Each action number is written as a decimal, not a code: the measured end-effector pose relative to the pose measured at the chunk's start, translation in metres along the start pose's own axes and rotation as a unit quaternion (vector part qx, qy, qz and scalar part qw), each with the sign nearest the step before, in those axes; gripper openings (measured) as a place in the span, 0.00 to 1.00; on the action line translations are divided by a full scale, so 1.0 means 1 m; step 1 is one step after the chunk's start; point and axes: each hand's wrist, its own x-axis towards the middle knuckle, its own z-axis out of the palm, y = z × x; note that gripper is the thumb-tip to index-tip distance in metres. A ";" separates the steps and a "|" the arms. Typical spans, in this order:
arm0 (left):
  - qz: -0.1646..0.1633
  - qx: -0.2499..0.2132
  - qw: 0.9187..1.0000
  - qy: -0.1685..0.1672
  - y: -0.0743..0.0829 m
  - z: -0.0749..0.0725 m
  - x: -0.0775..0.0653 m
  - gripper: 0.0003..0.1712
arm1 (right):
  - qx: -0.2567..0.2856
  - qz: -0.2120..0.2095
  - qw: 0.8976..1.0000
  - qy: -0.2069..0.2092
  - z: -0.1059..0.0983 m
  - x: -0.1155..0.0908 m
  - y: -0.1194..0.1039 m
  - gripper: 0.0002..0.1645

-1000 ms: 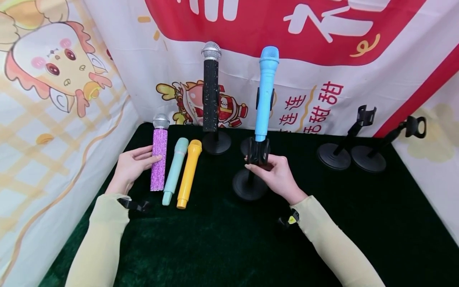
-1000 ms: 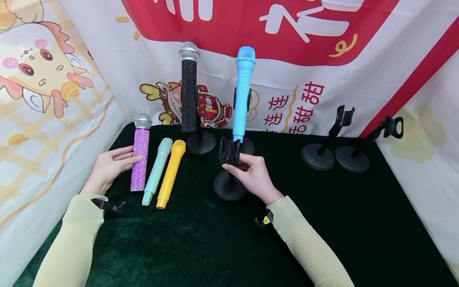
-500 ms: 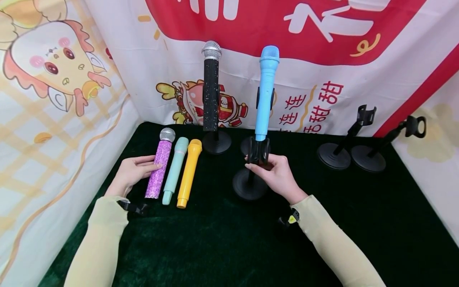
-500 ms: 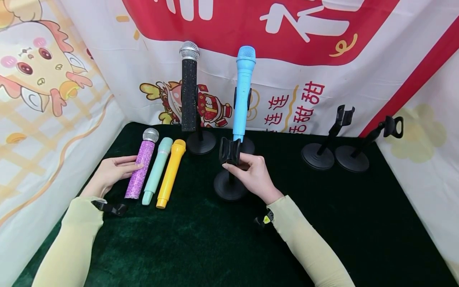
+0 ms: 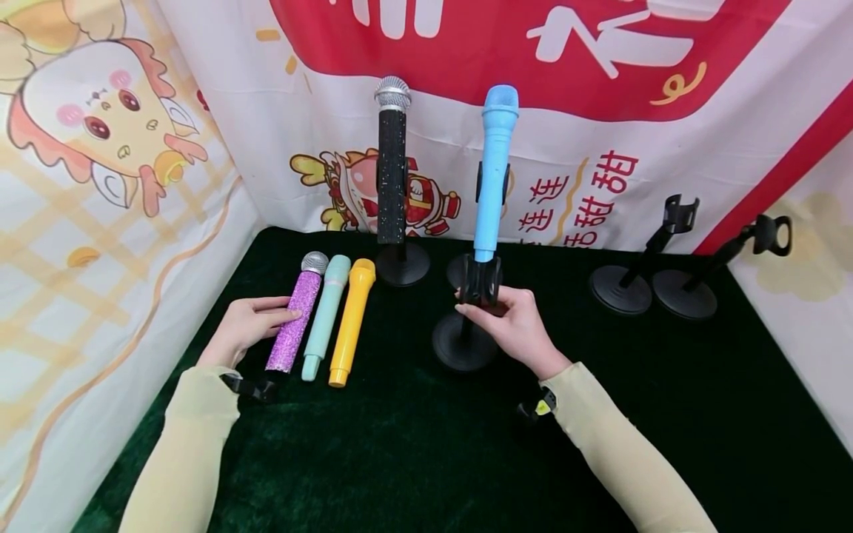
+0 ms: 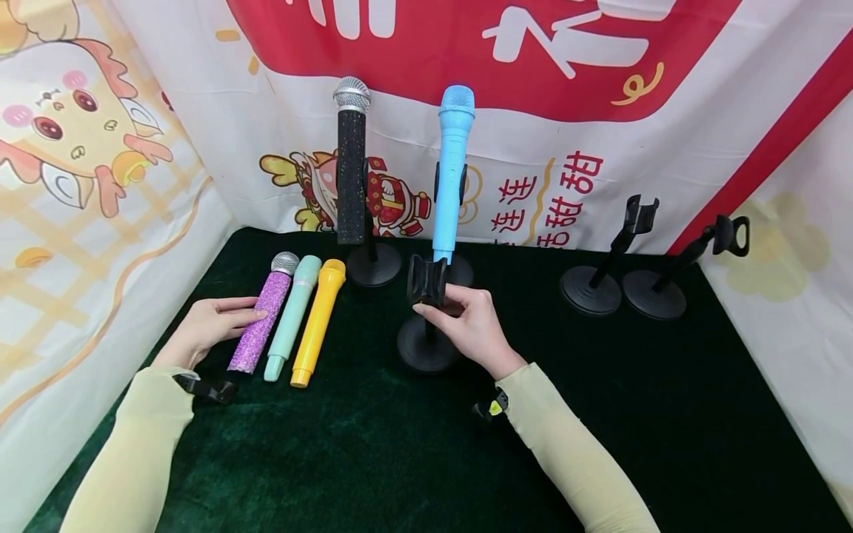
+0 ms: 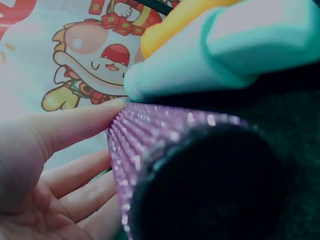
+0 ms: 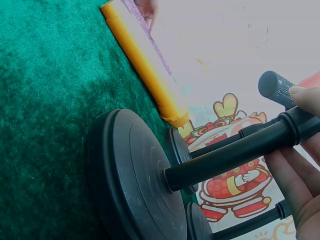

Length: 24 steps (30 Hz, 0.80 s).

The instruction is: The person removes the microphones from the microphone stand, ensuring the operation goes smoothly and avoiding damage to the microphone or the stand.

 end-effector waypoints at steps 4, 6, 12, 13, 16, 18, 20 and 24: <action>-0.005 -0.008 1.000 -0.010 0.000 -0.001 0.001 0.46 | 0.000 0.001 1.000 0.004 0.000 0.000 0.007 0.10; -0.005 -0.007 1.000 -0.014 -0.001 -0.002 0.001 0.46 | 0.000 0.005 1.000 0.004 0.000 0.001 0.015 0.10; 0.028 0.038 0.999 0.015 0.003 -0.002 -0.003 0.47 | 0.002 0.007 1.000 0.006 0.000 0.002 0.032 0.11; 0.036 0.044 0.998 0.027 0.005 -0.002 -0.004 0.47 | 0.003 0.004 1.000 0.007 0.000 0.002 0.033 0.11; 0.054 0.052 0.995 0.061 0.011 -0.002 -0.007 0.46 | 0.003 -0.006 1.000 0.008 0.000 0.002 0.033 0.10; 0.064 0.043 0.994 0.078 0.017 -0.001 -0.010 0.44 | 0.002 -0.010 1.000 0.008 0.000 0.003 0.033 0.10; 0.075 0.033 0.993 0.090 0.024 0.000 -0.012 0.43 | 0.002 -0.013 1.000 0.007 0.000 0.003 0.032 0.10; 0.103 0.020 0.989 0.102 0.040 0.007 -0.018 0.41 | 0.000 -0.015 1.000 0.007 -0.001 0.002 0.032 0.11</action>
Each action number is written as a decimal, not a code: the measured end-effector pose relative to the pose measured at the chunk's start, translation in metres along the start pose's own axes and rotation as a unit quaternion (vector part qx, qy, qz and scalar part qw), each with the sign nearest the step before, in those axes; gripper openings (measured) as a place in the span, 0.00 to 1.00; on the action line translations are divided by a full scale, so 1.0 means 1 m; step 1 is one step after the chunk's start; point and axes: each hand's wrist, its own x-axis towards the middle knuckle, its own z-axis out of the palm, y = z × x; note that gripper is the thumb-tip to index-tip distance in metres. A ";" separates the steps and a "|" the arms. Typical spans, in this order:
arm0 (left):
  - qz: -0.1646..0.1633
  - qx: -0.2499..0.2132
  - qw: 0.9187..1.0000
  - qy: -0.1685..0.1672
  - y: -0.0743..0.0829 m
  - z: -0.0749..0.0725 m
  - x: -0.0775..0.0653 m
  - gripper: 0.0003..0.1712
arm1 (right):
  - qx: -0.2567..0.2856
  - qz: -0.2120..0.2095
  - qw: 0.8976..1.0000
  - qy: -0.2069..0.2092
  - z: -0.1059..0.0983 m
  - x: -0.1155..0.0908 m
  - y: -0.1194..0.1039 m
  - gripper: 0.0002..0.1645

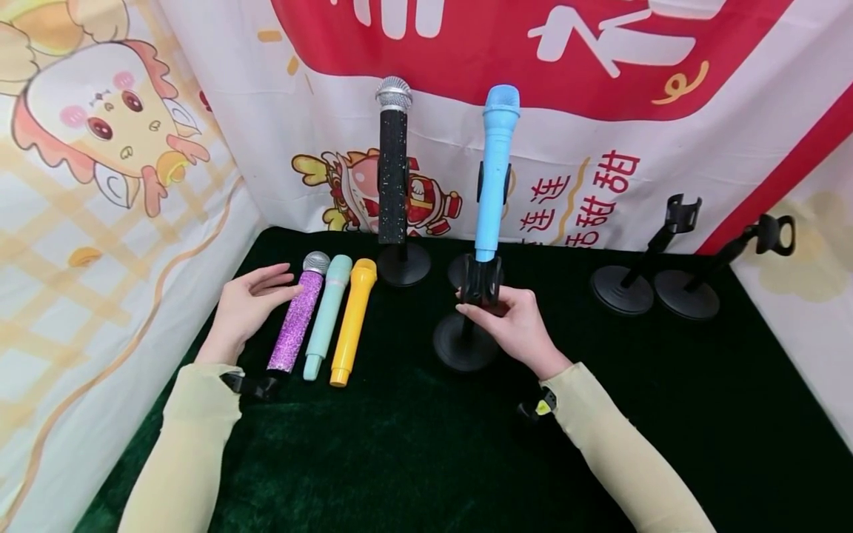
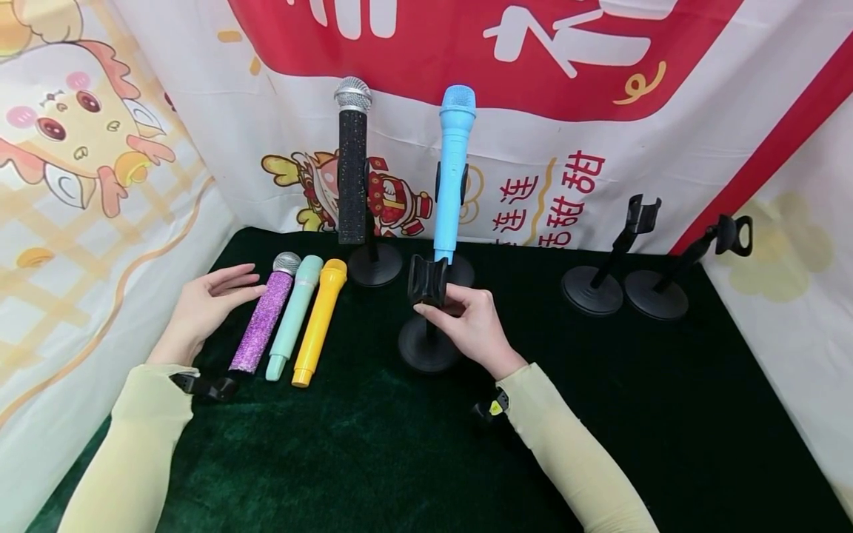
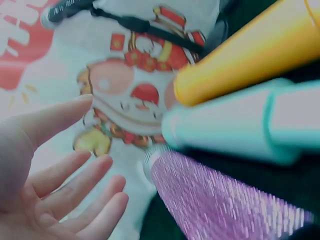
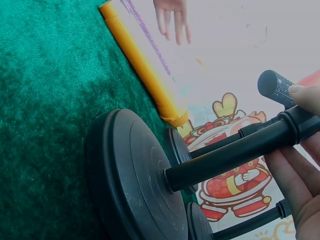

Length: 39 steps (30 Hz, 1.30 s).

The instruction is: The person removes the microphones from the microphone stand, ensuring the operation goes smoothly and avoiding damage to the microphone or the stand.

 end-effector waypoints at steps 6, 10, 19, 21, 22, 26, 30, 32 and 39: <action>0.054 -0.026 0.998 -0.004 0.028 0.018 -0.005 0.37 | 0.006 0.008 1.000 -0.002 -0.001 0.001 0.001 0.12; 0.077 -0.046 0.995 -0.033 0.051 0.035 -0.009 0.35 | 0.012 0.016 1.000 -0.001 -0.001 0.002 0.002 0.12; 0.171 -0.104 0.975 -0.099 0.101 0.083 -0.018 0.31 | 0.011 0.038 0.999 0.001 -0.002 0.003 0.002 0.11; 0.190 -0.125 0.966 -0.120 0.109 0.095 -0.020 0.29 | 0.009 0.046 0.999 0.001 -0.002 0.004 0.000 0.11; 0.199 -0.135 0.962 -0.131 0.113 0.101 -0.021 0.29 | 0.008 0.048 0.999 0.001 -0.002 0.004 -0.001 0.11; 0.234 -0.164 0.943 -0.171 0.125 0.126 -0.024 0.27 | 0.007 0.048 0.999 -0.002 -0.001 0.003 -0.015 0.12; 0.259 -0.169 0.931 -0.194 0.135 0.148 -0.026 0.28 | 0.006 0.045 0.999 -0.002 -0.001 0.001 -0.029 0.12; 0.273 -0.169 0.925 -0.202 0.139 0.156 -0.026 0.29 | 0.010 0.046 0.999 -0.002 -0.001 0.001 -0.032 0.12; 0.306 -0.182 0.911 -0.207 0.150 0.174 -0.025 0.27 | 0.017 0.046 0.999 -0.005 -0.002 0.001 -0.031 0.12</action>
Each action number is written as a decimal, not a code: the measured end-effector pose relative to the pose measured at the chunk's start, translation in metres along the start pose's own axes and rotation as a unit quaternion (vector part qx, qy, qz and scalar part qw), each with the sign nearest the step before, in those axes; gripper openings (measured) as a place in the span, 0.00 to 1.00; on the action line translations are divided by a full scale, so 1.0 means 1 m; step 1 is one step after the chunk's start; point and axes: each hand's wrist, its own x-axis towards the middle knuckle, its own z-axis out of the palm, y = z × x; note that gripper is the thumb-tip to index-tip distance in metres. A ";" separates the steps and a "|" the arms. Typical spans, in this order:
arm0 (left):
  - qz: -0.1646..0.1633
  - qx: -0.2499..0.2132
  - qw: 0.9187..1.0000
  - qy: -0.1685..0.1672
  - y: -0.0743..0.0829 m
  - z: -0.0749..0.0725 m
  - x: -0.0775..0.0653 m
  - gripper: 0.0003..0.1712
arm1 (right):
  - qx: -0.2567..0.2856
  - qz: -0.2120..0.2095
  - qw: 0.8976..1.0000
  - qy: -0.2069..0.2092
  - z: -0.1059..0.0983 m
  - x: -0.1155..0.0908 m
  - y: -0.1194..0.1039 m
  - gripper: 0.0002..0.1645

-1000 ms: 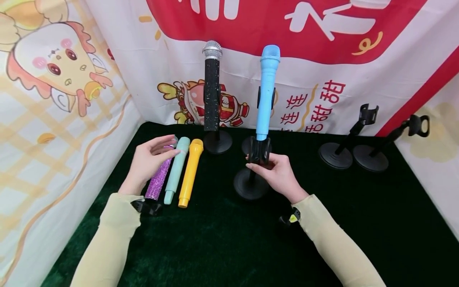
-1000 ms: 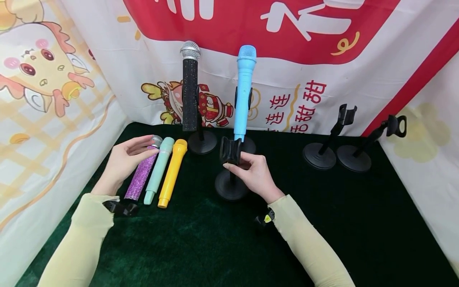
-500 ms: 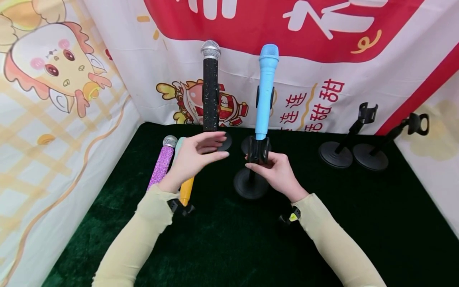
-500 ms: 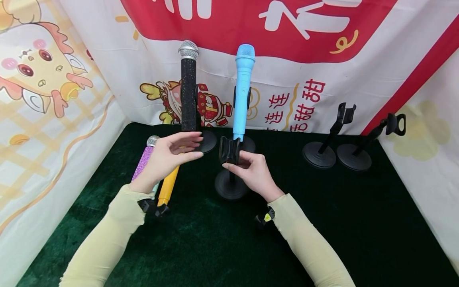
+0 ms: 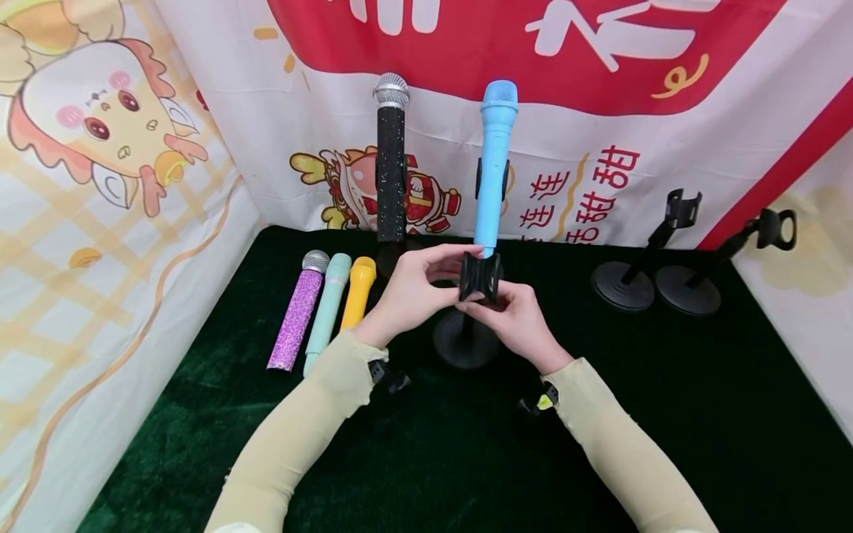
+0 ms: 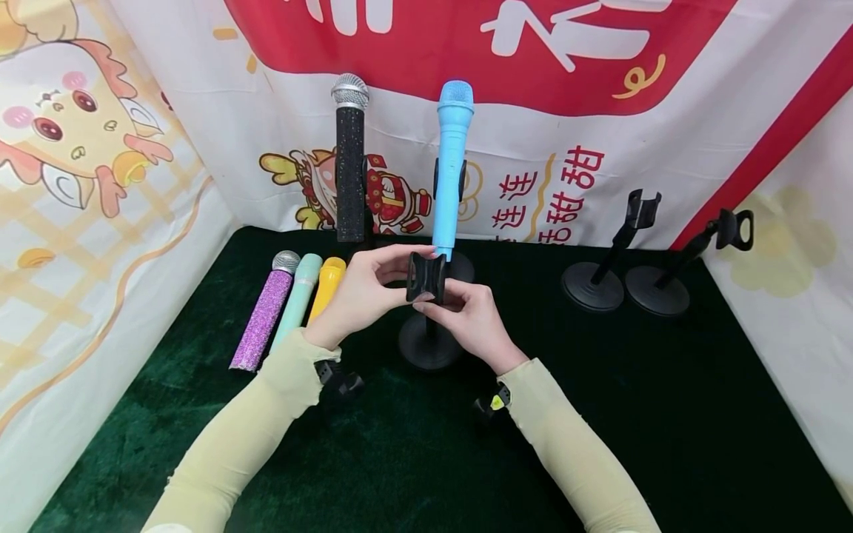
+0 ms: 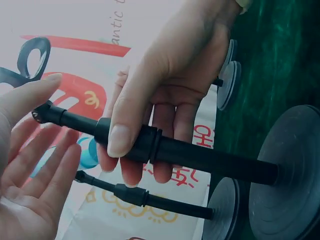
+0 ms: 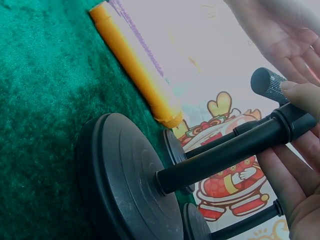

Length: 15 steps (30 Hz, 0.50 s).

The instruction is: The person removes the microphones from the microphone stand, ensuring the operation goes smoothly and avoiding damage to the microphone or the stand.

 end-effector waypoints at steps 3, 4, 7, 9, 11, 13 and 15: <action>-0.005 0.001 1.000 0.009 0.001 0.003 0.002 0.24 | -0.003 0.000 1.000 0.002 0.000 0.001 0.004 0.12; -0.008 0.001 1.000 0.013 0.001 0.003 0.003 0.23 | -0.004 0.001 1.000 0.003 0.000 0.002 0.008 0.13; -0.009 0.001 1.000 0.026 0.000 0.006 0.005 0.20 | -0.005 0.001 1.000 0.007 -0.002 0.003 0.021 0.13; -0.006 0.003 0.999 0.037 0.000 0.008 0.007 0.18 | -0.002 0.003 1.000 0.009 -0.003 0.005 0.030 0.14; 0.000 0.004 0.999 0.048 -0.001 0.010 0.009 0.16 | 0.002 0.002 1.000 0.009 -0.004 0.005 0.032 0.13; 0.007 0.004 0.998 0.058 -0.002 0.011 0.011 0.14 | 0.005 0.001 1.000 0.010 -0.003 0.005 0.033 0.12; 0.014 0.002 0.998 0.065 -0.003 0.012 0.012 0.13 | 0.008 -0.002 1.000 0.011 -0.003 0.005 0.032 0.12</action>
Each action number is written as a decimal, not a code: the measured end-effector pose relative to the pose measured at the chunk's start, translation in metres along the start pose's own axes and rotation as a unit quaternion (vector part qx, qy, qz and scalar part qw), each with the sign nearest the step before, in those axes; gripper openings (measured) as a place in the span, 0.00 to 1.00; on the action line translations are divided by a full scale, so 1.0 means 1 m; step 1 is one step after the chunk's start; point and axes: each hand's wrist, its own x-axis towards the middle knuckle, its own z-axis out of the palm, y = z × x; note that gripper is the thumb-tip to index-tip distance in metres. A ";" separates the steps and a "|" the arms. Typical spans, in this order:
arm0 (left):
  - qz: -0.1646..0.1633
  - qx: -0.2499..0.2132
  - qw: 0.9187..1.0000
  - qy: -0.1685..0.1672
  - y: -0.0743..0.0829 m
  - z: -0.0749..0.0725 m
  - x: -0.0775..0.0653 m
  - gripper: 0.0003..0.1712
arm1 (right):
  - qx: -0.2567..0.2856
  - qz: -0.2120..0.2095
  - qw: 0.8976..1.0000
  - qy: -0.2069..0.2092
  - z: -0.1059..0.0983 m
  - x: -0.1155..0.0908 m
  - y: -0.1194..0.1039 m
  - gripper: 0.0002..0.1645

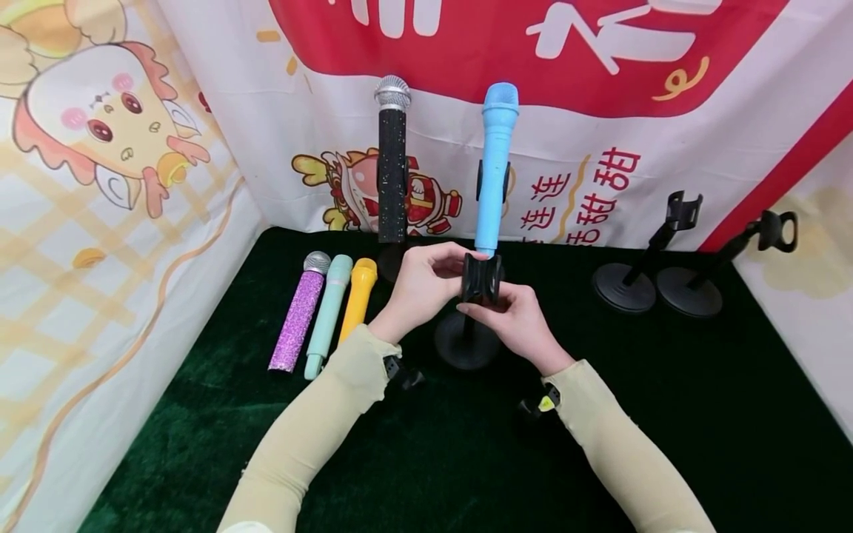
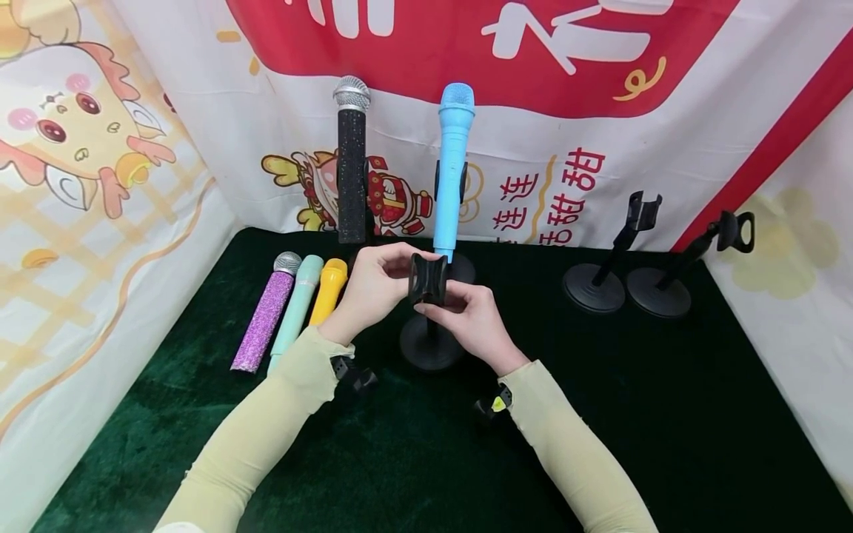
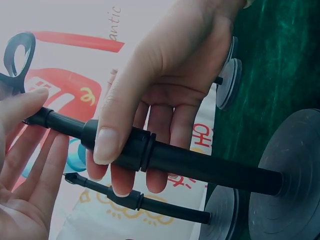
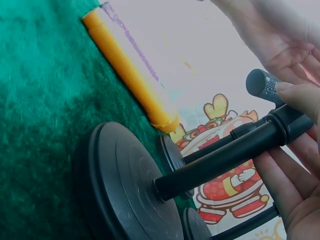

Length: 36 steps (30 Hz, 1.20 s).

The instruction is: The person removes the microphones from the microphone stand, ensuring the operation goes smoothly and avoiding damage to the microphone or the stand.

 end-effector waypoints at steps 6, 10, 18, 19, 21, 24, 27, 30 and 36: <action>0.007 -0.002 1.000 0.000 -0.003 0.000 0.001 0.12 | 0.003 0.021 1.000 0.001 0.001 -0.003 0.004 0.15; 0.007 0.001 1.000 -0.003 -0.003 0.000 0.001 0.12 | 0.004 0.049 0.999 -0.003 0.000 -0.007 0.011 0.16; 0.016 0.015 1.000 -0.002 -0.002 0.000 0.003 0.12 | -0.004 0.040 0.999 -0.009 0.000 -0.010 0.000 0.13; 0.017 0.019 1.000 -0.001 -0.002 0.000 0.003 0.11 | -0.005 0.037 0.999 -0.010 0.001 -0.011 -0.004 0.13; 0.020 0.024 1.000 0.004 -0.001 0.001 0.003 0.11 | -0.006 0.034 0.999 -0.009 0.002 -0.012 -0.012 0.12; 0.037 0.031 0.999 0.018 -0.002 0.003 0.002 0.11 | -0.007 0.032 0.999 -0.008 0.002 -0.012 -0.016 0.12; 0.057 0.034 0.997 0.032 -0.003 0.006 0.000 0.10 | -0.004 0.036 0.999 -0.007 0.003 -0.012 -0.016 0.13; 0.073 0.036 0.996 0.038 -0.004 0.007 -0.002 0.09 | 0.001 0.035 0.999 -0.009 0.003 -0.012 -0.016 0.13; 0.063 0.023 0.998 0.000 -0.004 0.000 0.002 0.10 | 0.001 0.031 0.999 -0.012 0.003 -0.012 -0.015 0.13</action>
